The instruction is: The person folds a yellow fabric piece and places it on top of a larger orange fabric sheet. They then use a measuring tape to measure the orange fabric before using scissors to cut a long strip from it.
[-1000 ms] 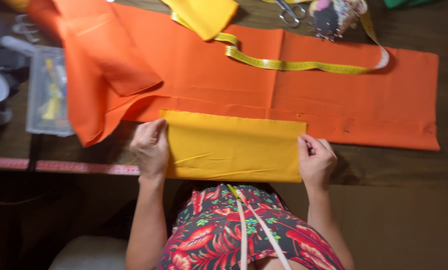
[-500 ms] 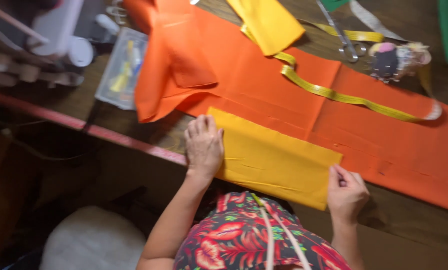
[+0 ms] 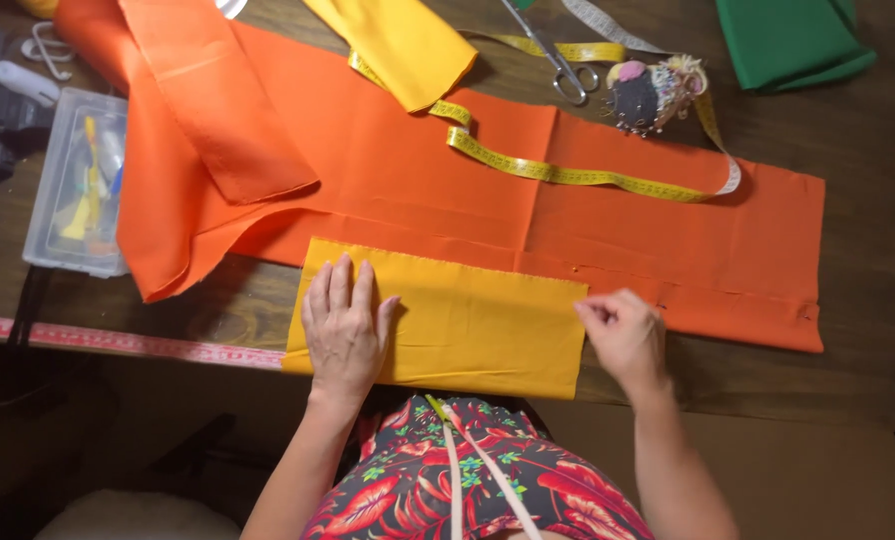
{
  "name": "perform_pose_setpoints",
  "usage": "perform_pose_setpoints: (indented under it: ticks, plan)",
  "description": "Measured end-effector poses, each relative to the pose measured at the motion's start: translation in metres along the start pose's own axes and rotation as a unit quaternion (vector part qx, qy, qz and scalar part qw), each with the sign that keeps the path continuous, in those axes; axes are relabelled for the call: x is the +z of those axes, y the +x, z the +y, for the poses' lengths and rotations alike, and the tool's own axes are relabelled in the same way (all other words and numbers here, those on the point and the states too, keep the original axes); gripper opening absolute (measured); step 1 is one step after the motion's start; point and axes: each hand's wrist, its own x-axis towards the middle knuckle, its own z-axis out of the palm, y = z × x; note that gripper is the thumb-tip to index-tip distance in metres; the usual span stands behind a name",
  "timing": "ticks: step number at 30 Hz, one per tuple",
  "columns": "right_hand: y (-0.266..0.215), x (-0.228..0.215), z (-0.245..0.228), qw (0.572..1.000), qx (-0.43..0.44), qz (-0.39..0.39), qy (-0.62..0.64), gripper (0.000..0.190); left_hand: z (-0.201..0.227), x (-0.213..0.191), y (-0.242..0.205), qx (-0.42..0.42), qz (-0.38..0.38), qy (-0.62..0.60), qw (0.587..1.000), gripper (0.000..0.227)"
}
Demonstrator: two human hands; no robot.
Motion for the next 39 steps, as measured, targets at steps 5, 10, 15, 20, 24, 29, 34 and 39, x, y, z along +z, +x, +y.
perform_pose_setpoints:
  ticks: [5, 10, 15, 20, 24, 29, 34, 39]
  plan:
    - [0.142, -0.027, 0.024, 0.987, -0.119, 0.103, 0.028, 0.009, 0.000, 0.006, -0.002, 0.007, 0.010, 0.011, 1.000, 0.058]
    - [0.261, -0.043, 0.040, 0.971, -0.201, 0.125, -0.031, 0.017, 0.008, -0.005, 0.007, 0.001, -0.002, 0.038, 0.999, 0.054]
    - [0.305, -0.023, 0.077, 0.936, -0.297, 0.132, -0.136, 0.024, 0.000, -0.004, 0.000, -0.003, -0.017, 0.002, 1.000, 0.059]
    - [0.316, -0.019, 0.088, 0.949, -0.262, 0.070, -0.161, 0.019, 0.001, -0.008, -0.002, -0.031, -0.046, 0.008, 0.998, 0.060]
    - [0.342, -0.005, 0.115, 0.972, -0.210, 0.001, -0.106, 0.016, 0.001, -0.007, 0.000, -0.030, -0.059, 0.013, 0.998, 0.059]
    - [0.328, -0.013, 0.087, 0.972, -0.228, 0.034, -0.040, 0.013, -0.001, -0.006, 0.000, -0.032, -0.056, 0.036, 0.997, 0.059]
    - [0.184, 0.024, -0.164, 0.903, -0.264, -0.112, 0.320, 0.011, 0.001, 0.001, 0.001, -0.044, -0.081, 0.059, 0.994, 0.058]
    - [0.114, 0.176, -0.264, 0.815, -0.208, -0.295, 0.454, 0.004, -0.002, 0.018, 0.000, -0.047, -0.058, 0.043, 0.996, 0.054]
